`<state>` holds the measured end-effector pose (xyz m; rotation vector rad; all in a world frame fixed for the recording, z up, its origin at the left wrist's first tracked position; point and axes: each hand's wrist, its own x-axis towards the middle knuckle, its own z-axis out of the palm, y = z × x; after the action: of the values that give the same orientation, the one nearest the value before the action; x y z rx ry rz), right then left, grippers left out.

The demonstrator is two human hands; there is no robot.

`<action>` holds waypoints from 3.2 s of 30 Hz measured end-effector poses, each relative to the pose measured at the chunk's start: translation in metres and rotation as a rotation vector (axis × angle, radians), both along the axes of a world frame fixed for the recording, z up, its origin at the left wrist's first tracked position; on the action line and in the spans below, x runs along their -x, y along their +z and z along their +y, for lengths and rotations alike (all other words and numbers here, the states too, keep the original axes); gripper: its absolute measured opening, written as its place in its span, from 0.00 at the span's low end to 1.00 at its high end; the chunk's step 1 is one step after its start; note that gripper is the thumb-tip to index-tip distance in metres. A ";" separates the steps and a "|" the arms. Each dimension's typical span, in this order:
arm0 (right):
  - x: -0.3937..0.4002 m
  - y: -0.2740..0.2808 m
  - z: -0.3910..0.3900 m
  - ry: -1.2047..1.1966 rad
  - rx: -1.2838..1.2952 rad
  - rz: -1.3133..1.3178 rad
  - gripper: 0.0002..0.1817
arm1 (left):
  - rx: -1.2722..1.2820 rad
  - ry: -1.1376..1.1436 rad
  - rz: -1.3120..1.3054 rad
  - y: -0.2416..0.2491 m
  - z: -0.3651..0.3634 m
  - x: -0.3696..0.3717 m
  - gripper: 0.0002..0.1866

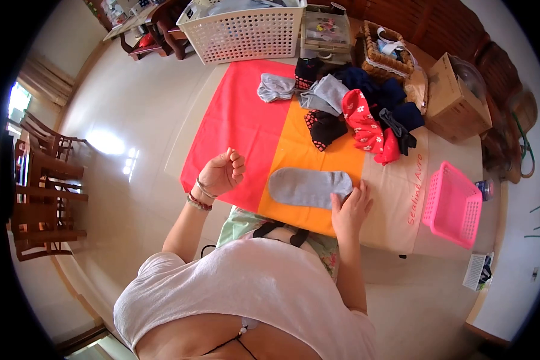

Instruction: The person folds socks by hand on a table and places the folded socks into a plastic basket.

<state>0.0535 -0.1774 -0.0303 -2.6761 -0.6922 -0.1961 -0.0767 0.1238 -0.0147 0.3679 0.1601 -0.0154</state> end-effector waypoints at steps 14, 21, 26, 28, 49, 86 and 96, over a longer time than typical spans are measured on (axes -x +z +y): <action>-0.065 0.032 0.024 0.111 -0.236 -0.153 0.19 | 0.012 0.056 -0.037 0.001 -0.013 0.010 0.08; 0.008 0.019 0.044 0.484 -0.328 0.005 0.19 | -0.017 0.018 -0.195 -0.022 -0.019 0.007 0.12; 0.036 0.019 0.051 0.526 -0.163 0.024 0.28 | -1.824 0.068 -0.028 0.009 -0.036 0.003 0.29; 0.038 0.017 0.051 0.521 -0.088 0.020 0.32 | -2.676 -0.013 -0.119 0.019 -0.053 -0.002 0.37; 0.037 0.009 0.046 0.406 -0.299 -0.030 0.17 | -2.428 -0.126 -0.177 0.001 -0.069 -0.008 0.44; 0.014 0.012 0.027 -0.007 -0.411 0.264 0.06 | -2.078 0.203 -0.136 0.008 -0.129 -0.060 0.24; 0.001 0.008 0.026 0.019 -0.242 -0.134 0.21 | -2.482 0.114 -0.455 -0.012 -0.127 -0.057 0.24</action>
<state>0.0521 -0.1513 -0.0222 -2.4405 -0.6859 -0.4286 -0.0195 -0.0028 -0.0265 2.8052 -0.3726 0.4207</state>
